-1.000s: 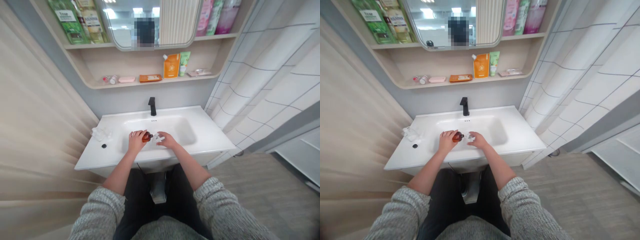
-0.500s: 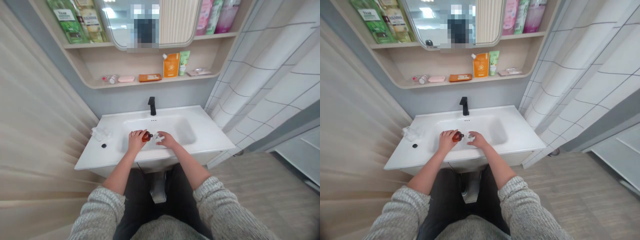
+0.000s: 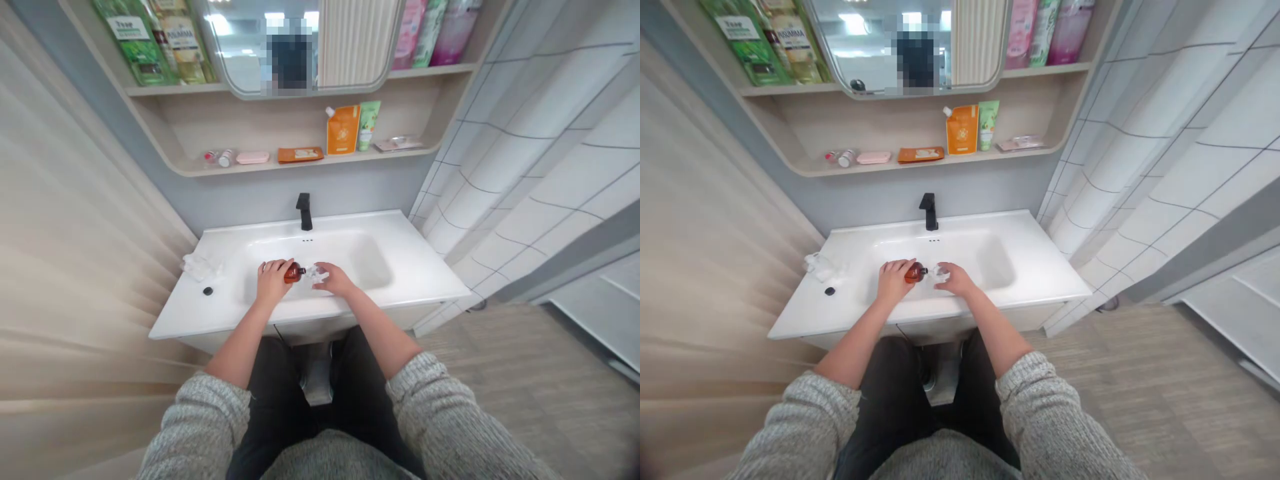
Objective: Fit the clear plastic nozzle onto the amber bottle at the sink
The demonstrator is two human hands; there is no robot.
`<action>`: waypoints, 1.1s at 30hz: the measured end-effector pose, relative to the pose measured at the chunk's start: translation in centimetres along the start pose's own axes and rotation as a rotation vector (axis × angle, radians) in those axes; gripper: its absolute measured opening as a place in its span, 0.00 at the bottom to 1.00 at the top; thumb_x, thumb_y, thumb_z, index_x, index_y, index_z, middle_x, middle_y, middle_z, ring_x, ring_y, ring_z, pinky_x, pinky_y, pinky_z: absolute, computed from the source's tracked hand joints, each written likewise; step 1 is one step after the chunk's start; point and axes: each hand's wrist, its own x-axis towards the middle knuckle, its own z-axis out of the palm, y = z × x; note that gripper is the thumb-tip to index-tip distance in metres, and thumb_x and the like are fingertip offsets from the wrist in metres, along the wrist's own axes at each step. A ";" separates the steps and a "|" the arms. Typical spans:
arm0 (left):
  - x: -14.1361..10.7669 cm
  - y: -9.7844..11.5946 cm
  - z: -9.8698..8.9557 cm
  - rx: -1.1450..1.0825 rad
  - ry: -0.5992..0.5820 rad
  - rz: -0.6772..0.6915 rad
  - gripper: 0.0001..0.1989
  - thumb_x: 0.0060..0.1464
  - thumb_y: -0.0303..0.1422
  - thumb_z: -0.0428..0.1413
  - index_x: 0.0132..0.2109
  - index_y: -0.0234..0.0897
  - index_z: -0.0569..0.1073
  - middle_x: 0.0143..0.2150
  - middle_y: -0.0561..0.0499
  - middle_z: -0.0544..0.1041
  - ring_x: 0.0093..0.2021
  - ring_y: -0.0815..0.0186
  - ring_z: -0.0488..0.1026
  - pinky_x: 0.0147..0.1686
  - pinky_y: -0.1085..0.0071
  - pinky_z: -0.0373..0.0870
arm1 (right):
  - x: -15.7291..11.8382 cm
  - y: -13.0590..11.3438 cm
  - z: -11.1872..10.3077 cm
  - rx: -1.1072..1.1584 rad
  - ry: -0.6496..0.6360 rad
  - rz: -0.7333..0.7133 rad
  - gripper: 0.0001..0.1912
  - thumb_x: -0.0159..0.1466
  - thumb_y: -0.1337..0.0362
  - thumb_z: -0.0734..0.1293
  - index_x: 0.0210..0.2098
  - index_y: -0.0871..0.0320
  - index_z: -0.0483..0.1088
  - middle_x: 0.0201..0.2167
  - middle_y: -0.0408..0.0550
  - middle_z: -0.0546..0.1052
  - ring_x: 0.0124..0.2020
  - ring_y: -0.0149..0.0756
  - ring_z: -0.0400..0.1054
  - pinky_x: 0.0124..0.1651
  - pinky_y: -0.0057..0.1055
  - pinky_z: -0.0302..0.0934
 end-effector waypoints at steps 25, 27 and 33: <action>-0.1 -0.2 0.2 0.025 0.027 0.013 0.35 0.58 0.31 0.67 0.72 0.49 0.75 0.64 0.42 0.81 0.64 0.45 0.74 0.73 0.44 0.57 | 0.0 0.0 0.0 0.007 -0.006 0.005 0.45 0.49 0.60 0.89 0.65 0.51 0.78 0.55 0.53 0.85 0.51 0.50 0.81 0.61 0.48 0.75; 0.0 -0.2 0.2 0.026 0.028 0.013 0.35 0.58 0.31 0.67 0.72 0.49 0.75 0.64 0.42 0.81 0.64 0.45 0.73 0.73 0.44 0.57 | 0.0 0.2 0.1 0.001 -0.008 0.008 0.45 0.49 0.60 0.89 0.65 0.51 0.78 0.55 0.53 0.84 0.51 0.50 0.81 0.61 0.48 0.76; 0.0 -0.2 0.2 0.021 0.020 0.012 0.36 0.57 0.31 0.67 0.72 0.50 0.75 0.64 0.43 0.81 0.65 0.45 0.73 0.73 0.44 0.57 | 0.1 0.4 0.2 0.007 -0.004 0.014 0.45 0.49 0.61 0.89 0.65 0.52 0.78 0.56 0.54 0.84 0.52 0.50 0.82 0.61 0.47 0.76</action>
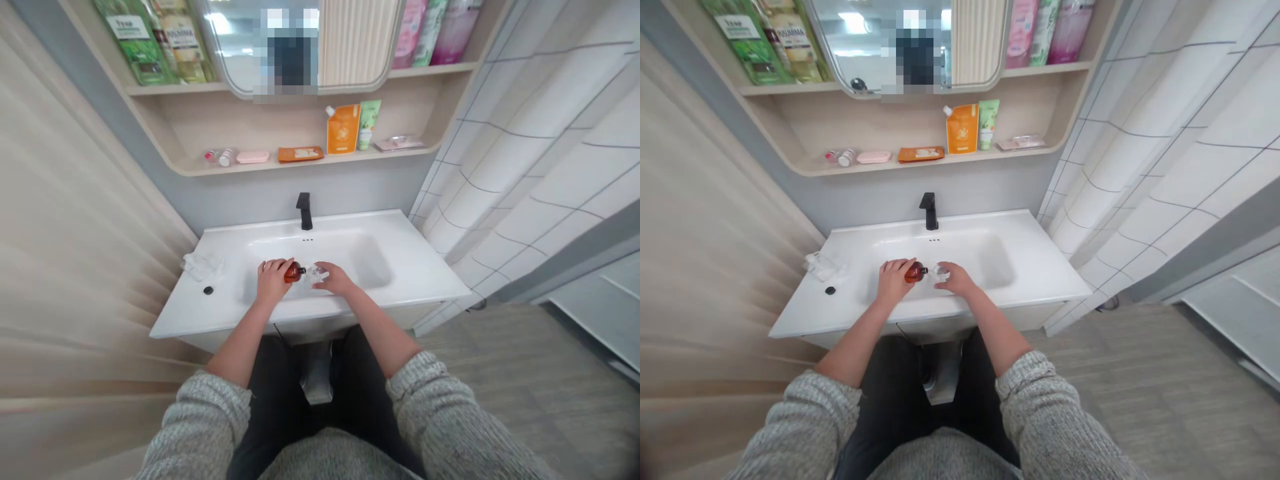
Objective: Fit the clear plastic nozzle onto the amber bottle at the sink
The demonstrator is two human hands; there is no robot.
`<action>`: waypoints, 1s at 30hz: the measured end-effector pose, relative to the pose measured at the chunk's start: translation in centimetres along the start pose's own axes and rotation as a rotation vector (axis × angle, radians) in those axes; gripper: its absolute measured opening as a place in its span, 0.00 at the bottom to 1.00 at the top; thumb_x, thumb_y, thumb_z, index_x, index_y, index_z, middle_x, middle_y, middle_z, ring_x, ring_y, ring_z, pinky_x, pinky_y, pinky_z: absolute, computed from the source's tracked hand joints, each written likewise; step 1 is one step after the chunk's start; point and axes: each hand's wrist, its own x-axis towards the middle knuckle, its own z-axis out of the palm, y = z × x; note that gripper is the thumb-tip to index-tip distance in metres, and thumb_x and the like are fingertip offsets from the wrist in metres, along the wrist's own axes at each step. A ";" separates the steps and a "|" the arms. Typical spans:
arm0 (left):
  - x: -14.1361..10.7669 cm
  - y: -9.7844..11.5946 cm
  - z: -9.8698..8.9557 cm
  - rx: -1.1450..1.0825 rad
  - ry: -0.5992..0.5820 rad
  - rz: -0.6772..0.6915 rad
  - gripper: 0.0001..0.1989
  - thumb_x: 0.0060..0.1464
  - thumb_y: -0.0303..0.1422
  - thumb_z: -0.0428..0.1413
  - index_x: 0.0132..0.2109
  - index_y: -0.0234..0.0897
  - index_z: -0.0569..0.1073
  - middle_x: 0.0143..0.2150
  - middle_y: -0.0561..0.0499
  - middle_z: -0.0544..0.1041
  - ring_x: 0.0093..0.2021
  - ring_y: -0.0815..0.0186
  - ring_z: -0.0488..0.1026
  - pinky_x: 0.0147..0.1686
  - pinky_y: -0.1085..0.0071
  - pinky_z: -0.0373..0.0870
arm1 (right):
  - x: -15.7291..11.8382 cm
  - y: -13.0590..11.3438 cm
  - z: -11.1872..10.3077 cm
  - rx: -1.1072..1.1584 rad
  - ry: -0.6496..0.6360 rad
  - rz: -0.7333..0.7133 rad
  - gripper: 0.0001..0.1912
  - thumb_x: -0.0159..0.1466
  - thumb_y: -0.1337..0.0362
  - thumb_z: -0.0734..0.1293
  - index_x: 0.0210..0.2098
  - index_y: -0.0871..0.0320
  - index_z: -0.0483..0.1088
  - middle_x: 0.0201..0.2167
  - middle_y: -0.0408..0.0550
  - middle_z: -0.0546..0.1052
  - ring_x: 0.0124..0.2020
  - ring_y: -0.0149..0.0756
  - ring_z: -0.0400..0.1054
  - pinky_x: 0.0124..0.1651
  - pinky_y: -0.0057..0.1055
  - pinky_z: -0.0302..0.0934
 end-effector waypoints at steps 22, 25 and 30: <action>0.2 0.2 -0.3 -0.024 -0.053 -0.013 0.37 0.56 0.29 0.66 0.72 0.50 0.74 0.64 0.42 0.80 0.65 0.45 0.74 0.68 0.49 0.65 | 0.0 -0.4 -0.1 -0.030 0.001 -0.013 0.45 0.49 0.61 0.89 0.64 0.52 0.78 0.59 0.54 0.84 0.53 0.50 0.82 0.64 0.48 0.75; 0.2 0.2 -0.3 -0.021 -0.050 -0.016 0.35 0.57 0.30 0.66 0.72 0.49 0.75 0.64 0.41 0.80 0.64 0.45 0.75 0.68 0.49 0.65 | 0.0 -0.4 -0.1 -0.031 0.001 -0.002 0.45 0.48 0.60 0.89 0.64 0.52 0.79 0.58 0.54 0.84 0.53 0.50 0.82 0.63 0.48 0.75; 0.1 0.1 -0.3 -0.013 -0.038 -0.007 0.35 0.58 0.31 0.66 0.72 0.49 0.75 0.64 0.42 0.80 0.65 0.46 0.74 0.68 0.50 0.64 | 0.0 -0.6 -0.2 -0.034 -0.008 -0.005 0.45 0.48 0.61 0.89 0.64 0.53 0.78 0.56 0.55 0.84 0.53 0.50 0.82 0.64 0.48 0.74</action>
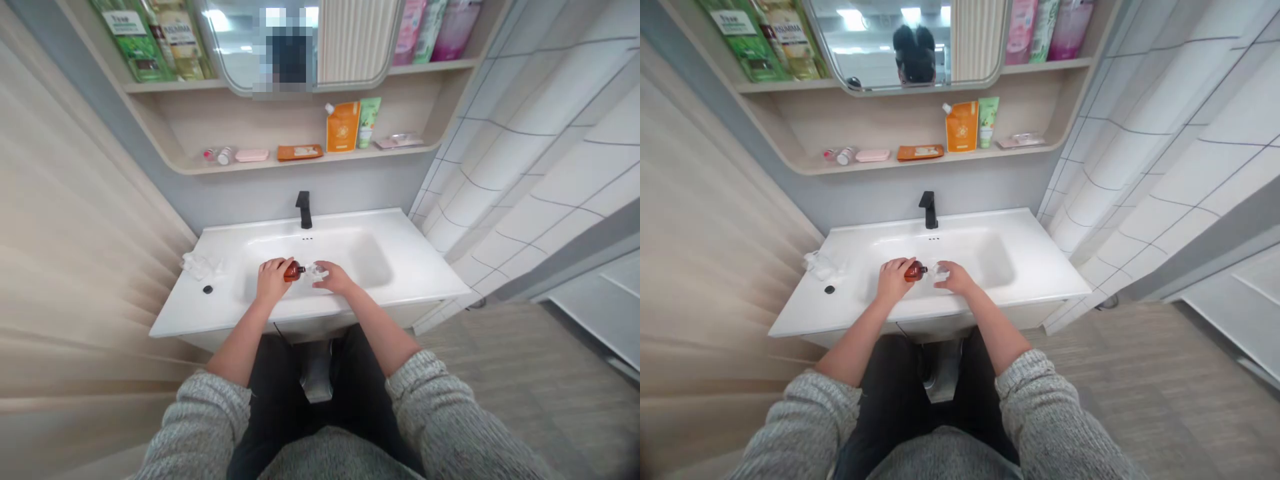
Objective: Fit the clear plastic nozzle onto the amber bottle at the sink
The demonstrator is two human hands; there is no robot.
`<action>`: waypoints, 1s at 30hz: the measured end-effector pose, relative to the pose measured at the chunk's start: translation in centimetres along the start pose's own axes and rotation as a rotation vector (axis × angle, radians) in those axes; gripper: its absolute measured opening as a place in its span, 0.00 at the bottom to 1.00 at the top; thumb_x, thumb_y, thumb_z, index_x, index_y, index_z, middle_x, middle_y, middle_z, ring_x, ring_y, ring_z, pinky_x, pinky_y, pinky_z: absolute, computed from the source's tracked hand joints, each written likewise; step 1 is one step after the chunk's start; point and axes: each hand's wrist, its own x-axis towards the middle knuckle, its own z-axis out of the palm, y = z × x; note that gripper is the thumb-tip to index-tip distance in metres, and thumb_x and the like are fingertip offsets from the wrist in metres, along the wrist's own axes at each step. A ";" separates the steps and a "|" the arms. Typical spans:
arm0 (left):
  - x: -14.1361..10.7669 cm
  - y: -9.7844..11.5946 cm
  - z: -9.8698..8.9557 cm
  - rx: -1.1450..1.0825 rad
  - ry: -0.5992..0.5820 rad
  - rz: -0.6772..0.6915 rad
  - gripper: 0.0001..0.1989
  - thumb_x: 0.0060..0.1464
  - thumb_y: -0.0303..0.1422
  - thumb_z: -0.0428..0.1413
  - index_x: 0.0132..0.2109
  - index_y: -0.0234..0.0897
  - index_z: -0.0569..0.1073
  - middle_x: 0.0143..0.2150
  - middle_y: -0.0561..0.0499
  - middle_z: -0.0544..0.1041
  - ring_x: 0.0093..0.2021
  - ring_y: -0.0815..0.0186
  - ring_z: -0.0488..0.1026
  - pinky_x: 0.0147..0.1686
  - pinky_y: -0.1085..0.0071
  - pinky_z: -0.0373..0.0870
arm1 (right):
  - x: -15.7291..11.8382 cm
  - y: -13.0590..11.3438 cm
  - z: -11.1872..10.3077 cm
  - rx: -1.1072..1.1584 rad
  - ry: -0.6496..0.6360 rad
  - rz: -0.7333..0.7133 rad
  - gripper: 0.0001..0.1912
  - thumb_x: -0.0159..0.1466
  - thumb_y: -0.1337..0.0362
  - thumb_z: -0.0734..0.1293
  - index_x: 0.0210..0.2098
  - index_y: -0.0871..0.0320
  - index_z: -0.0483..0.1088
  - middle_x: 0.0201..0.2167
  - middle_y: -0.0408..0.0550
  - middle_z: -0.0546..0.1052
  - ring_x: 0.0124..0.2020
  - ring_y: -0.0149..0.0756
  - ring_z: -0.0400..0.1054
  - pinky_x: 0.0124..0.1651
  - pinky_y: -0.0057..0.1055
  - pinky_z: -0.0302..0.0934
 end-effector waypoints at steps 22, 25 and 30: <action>0.0 0.0 0.2 0.005 0.013 -0.003 0.34 0.58 0.30 0.65 0.71 0.50 0.75 0.64 0.43 0.80 0.65 0.46 0.73 0.69 0.49 0.62 | 0.0 -0.3 -0.1 -0.010 0.000 0.009 0.44 0.47 0.60 0.90 0.62 0.53 0.79 0.57 0.56 0.84 0.55 0.53 0.81 0.63 0.48 0.75; 0.0 0.0 0.2 0.008 0.007 -0.006 0.34 0.58 0.30 0.65 0.71 0.50 0.75 0.65 0.43 0.80 0.65 0.46 0.73 0.69 0.49 0.63 | 0.0 -0.4 -0.2 -0.020 -0.006 0.002 0.42 0.47 0.60 0.89 0.60 0.52 0.80 0.57 0.54 0.84 0.54 0.52 0.81 0.62 0.48 0.75; 0.0 0.1 0.1 0.016 -0.003 -0.011 0.35 0.58 0.30 0.65 0.72 0.50 0.75 0.65 0.42 0.80 0.65 0.45 0.73 0.69 0.48 0.63 | -0.1 -0.5 -0.3 -0.009 -0.020 0.022 0.42 0.48 0.60 0.89 0.61 0.52 0.79 0.53 0.51 0.86 0.53 0.52 0.82 0.62 0.47 0.74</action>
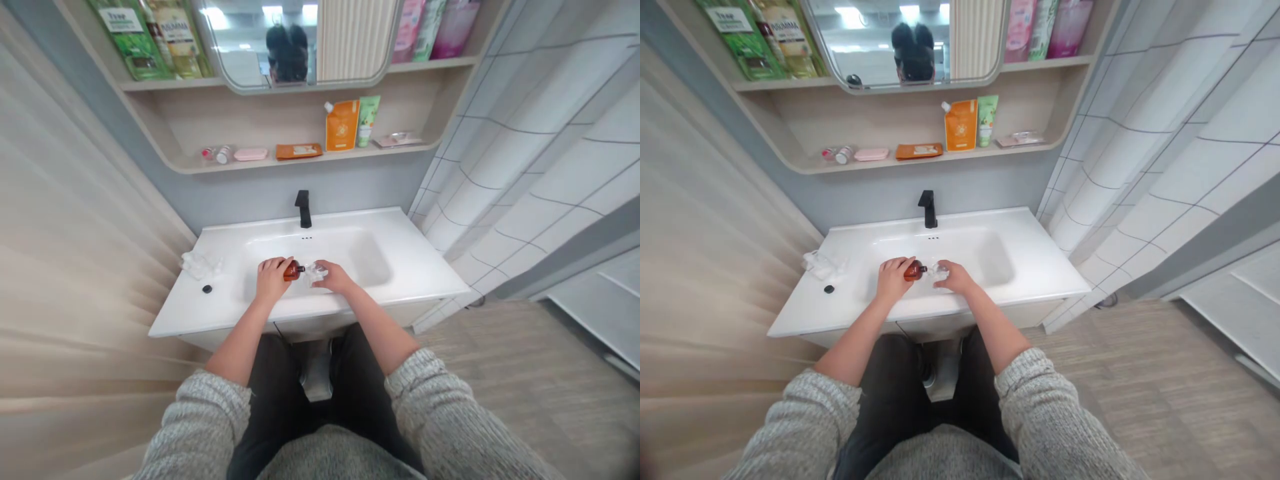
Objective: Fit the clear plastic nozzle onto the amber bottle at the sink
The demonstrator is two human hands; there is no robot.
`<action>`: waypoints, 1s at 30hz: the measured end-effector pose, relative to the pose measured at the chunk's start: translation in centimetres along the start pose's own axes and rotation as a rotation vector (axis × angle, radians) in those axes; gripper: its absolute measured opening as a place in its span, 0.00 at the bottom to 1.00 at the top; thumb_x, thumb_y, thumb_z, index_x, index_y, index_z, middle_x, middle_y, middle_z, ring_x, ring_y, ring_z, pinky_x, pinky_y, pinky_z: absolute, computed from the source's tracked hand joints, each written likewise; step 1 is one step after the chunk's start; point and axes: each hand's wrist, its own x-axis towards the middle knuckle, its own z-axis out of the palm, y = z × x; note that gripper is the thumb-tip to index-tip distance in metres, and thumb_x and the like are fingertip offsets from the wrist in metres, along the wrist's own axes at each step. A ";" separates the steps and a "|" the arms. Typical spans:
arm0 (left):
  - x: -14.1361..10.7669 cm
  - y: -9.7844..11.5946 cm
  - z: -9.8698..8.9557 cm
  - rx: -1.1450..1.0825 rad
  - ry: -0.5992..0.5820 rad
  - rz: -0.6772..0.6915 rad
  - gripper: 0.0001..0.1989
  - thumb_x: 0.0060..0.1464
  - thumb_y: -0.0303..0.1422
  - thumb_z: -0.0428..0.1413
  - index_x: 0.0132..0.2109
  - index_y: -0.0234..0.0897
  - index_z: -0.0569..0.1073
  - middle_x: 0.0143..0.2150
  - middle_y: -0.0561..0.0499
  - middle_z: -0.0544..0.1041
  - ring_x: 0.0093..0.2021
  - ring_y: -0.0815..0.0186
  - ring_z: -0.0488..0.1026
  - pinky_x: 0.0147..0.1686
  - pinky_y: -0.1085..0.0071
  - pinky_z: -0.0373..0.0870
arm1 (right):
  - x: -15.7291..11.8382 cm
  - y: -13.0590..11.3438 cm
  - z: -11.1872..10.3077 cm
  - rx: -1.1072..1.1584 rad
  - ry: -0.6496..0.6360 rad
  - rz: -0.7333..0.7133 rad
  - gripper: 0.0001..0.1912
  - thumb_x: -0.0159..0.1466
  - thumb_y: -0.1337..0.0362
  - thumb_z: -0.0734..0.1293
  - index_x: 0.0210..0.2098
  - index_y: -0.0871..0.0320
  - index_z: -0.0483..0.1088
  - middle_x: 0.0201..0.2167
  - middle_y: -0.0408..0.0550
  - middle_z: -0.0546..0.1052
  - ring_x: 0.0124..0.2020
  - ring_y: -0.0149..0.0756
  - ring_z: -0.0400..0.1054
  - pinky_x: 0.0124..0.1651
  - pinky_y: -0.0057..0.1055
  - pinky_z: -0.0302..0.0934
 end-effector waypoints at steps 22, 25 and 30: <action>-0.1 -0.1 -0.1 0.000 0.022 0.029 0.35 0.57 0.29 0.65 0.72 0.49 0.75 0.65 0.42 0.80 0.64 0.45 0.73 0.69 0.47 0.62 | 0.0 0.2 0.0 0.006 -0.007 -0.018 0.43 0.48 0.59 0.89 0.62 0.52 0.79 0.55 0.52 0.85 0.54 0.51 0.81 0.63 0.46 0.73; -0.1 -0.1 -0.1 0.006 0.027 0.035 0.35 0.57 0.29 0.66 0.72 0.49 0.75 0.65 0.42 0.80 0.64 0.45 0.73 0.69 0.48 0.62 | 0.0 0.3 0.1 -0.005 -0.004 -0.017 0.43 0.48 0.59 0.89 0.62 0.52 0.79 0.55 0.52 0.85 0.55 0.52 0.81 0.64 0.47 0.73; -0.1 0.0 -0.1 0.008 0.028 0.037 0.34 0.58 0.30 0.66 0.71 0.48 0.75 0.65 0.42 0.80 0.65 0.46 0.73 0.70 0.48 0.61 | 0.1 0.4 0.1 -0.012 -0.007 -0.015 0.43 0.48 0.59 0.89 0.62 0.52 0.79 0.56 0.52 0.85 0.55 0.53 0.81 0.64 0.48 0.73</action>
